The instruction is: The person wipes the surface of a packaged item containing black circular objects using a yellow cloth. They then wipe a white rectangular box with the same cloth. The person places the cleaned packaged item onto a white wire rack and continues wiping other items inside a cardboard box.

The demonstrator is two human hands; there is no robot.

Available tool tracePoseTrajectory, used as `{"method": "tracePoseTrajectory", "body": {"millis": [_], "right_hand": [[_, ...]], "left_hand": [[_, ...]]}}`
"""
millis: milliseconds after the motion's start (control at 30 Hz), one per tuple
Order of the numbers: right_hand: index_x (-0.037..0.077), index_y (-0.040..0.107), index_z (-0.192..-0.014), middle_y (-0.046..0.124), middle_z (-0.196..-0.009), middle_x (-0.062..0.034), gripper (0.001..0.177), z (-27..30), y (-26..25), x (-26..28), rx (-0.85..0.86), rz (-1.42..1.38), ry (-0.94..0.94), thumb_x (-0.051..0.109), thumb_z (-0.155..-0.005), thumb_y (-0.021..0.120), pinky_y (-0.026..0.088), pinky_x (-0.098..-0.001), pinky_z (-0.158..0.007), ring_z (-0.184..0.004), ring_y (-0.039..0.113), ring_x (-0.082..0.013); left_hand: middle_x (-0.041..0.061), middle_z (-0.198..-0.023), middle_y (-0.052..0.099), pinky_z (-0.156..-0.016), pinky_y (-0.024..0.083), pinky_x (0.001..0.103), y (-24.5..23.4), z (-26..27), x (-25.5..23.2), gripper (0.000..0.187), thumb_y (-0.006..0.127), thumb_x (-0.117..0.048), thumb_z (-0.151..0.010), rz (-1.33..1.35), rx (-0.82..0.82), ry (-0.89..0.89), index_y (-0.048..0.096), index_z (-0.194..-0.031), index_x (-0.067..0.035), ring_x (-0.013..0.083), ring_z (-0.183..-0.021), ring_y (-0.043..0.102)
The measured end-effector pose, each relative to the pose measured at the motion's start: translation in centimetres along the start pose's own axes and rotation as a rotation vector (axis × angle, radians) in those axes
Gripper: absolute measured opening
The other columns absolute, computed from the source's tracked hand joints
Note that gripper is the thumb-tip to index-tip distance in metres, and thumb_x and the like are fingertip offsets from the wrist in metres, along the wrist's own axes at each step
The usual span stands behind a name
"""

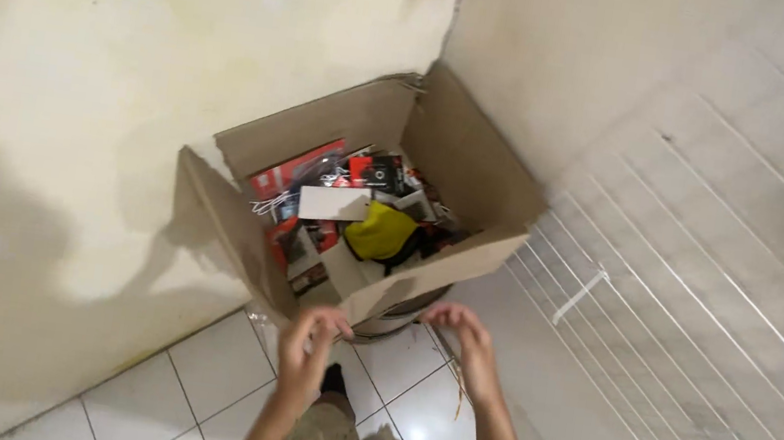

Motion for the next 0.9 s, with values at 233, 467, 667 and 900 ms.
{"method": "tracePoseTrajectory", "body": {"millis": [233, 467, 667, 900], "right_hand": [[0.009, 0.072, -0.116, 0.077, -0.115, -0.0062, 0.021, -12.0, 6.0, 10.8, 0.137, 0.527, -0.246, 0.012, -0.103, 0.055, 0.058, -0.0373, -0.096, -0.109, 0.073, -0.0223], [0.011, 0.069, -0.124, 0.077, -0.112, -0.0074, 0.027, -20.5, 11.4, 12.2, 0.529, 0.837, -0.163, 0.018, -0.101, 0.056, 0.057, -0.0368, -0.091, -0.102, 0.075, -0.0216], [0.015, 0.061, -0.137, 0.071, -0.125, -0.0091, 0.044, -27.9, 15.7, -2.0, 1.019, 0.925, 0.038, 0.014, -0.093, 0.060, 0.052, -0.0394, -0.099, -0.117, 0.068, -0.0256], [0.022, 0.062, -0.133, 0.058, -0.141, -0.0048, 0.055, -31.6, 17.0, -17.4, 1.454, 1.470, -0.101, 0.009, -0.081, 0.076, 0.048, -0.0480, -0.100, -0.127, 0.055, -0.0303]], "left_hand": [[0.003, -0.090, 0.074, -0.064, 0.049, 0.026, -7.9, -9.8, 5.2, 0.024, 0.050, -0.022, -0.109, -0.163, -0.223, -0.247, 0.070, -0.113, -0.008, 0.0096, -0.076, 0.066], [0.003, -0.083, 0.072, -0.064, 0.049, 0.025, -7.4, -9.9, 4.0, 0.016, 0.055, -0.009, -0.106, -0.206, -0.256, -0.212, 0.070, -0.110, -0.007, 0.0084, -0.076, 0.067], [0.004, -0.086, 0.072, -0.074, 0.051, 0.026, -9.3, -9.7, 3.0, 0.019, 0.051, -0.005, -0.109, -0.195, -0.394, -0.179, 0.070, -0.112, -0.006, 0.0095, -0.081, 0.067], [0.006, -0.083, 0.074, -0.062, 0.041, 0.028, -10.3, -8.7, 4.0, 0.019, 0.054, -0.005, -0.105, -0.330, -0.519, -0.462, 0.072, -0.109, -0.006, 0.0126, -0.067, 0.057]]}}
Point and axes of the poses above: each hand's wrist, its own z-axis away from the middle knuckle, its own y-axis out of the palm, x = y × z, the point moved 9 cm from there along -z, towards the middle knuckle
